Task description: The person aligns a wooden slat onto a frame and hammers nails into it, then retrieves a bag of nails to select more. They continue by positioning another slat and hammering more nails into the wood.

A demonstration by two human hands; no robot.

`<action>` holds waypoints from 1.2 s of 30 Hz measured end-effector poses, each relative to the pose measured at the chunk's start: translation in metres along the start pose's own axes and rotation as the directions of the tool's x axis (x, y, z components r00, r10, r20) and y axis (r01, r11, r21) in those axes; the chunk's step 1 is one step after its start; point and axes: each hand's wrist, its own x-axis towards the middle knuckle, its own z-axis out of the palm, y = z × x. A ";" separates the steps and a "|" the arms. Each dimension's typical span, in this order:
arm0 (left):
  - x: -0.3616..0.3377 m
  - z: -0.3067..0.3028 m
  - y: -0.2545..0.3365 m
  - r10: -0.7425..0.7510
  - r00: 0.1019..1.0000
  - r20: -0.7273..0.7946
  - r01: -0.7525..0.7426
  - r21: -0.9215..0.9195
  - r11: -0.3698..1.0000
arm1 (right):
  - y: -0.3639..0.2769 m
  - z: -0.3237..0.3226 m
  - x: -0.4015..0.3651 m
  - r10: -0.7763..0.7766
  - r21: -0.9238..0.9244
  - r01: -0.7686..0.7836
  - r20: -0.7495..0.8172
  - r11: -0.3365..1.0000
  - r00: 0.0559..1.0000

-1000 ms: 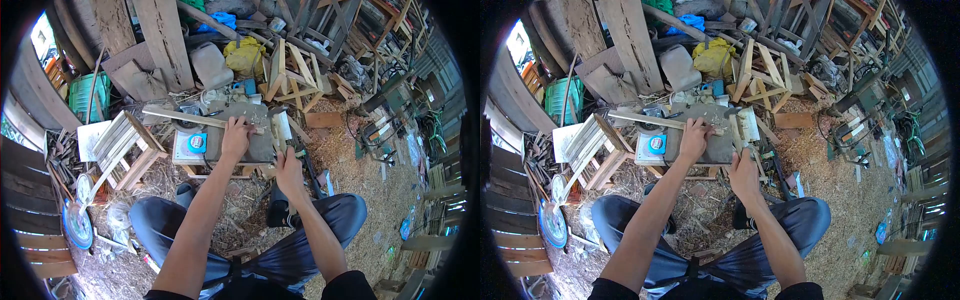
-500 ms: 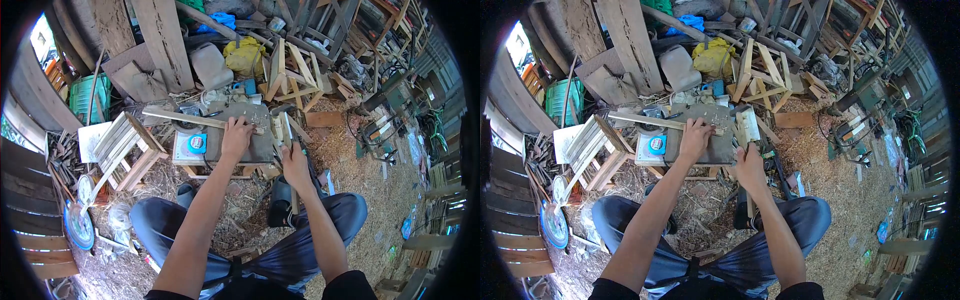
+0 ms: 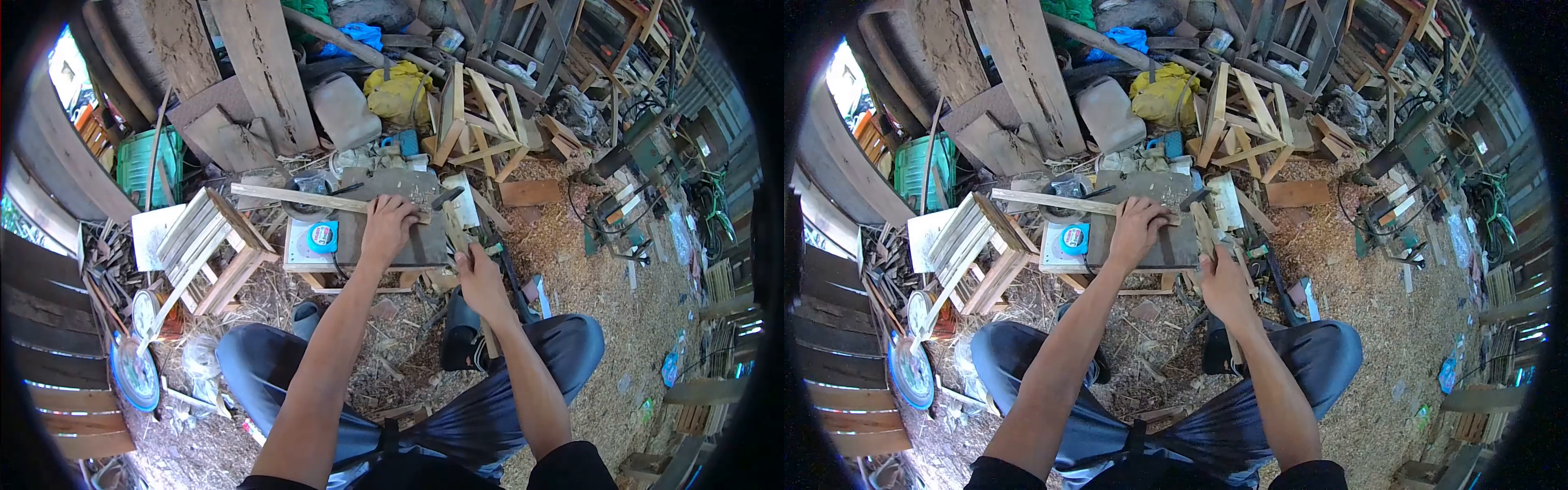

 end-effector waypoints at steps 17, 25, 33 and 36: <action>0.001 0.000 0.001 -0.024 1.000 0.009 0.024 0.031 0.999 | -0.033 -0.012 -0.017 0.012 -0.101 -0.004 0.081 0.995 0.997; 0.001 -0.001 0.003 -0.022 1.000 0.014 0.022 0.016 1.000 | -0.027 -0.009 -0.017 0.009 -0.083 -0.004 0.055 0.997 0.998; 0.002 0.007 -0.003 -0.017 0.998 0.052 0.013 0.079 0.997 | -0.019 -0.007 -0.010 -0.030 -0.066 0.024 -0.096 0.998 0.995; 0.002 0.006 -0.003 -0.015 0.999 0.047 0.010 0.090 0.996 | -0.025 -0.002 -0.012 -0.056 -0.119 0.044 -0.100 0.992 0.993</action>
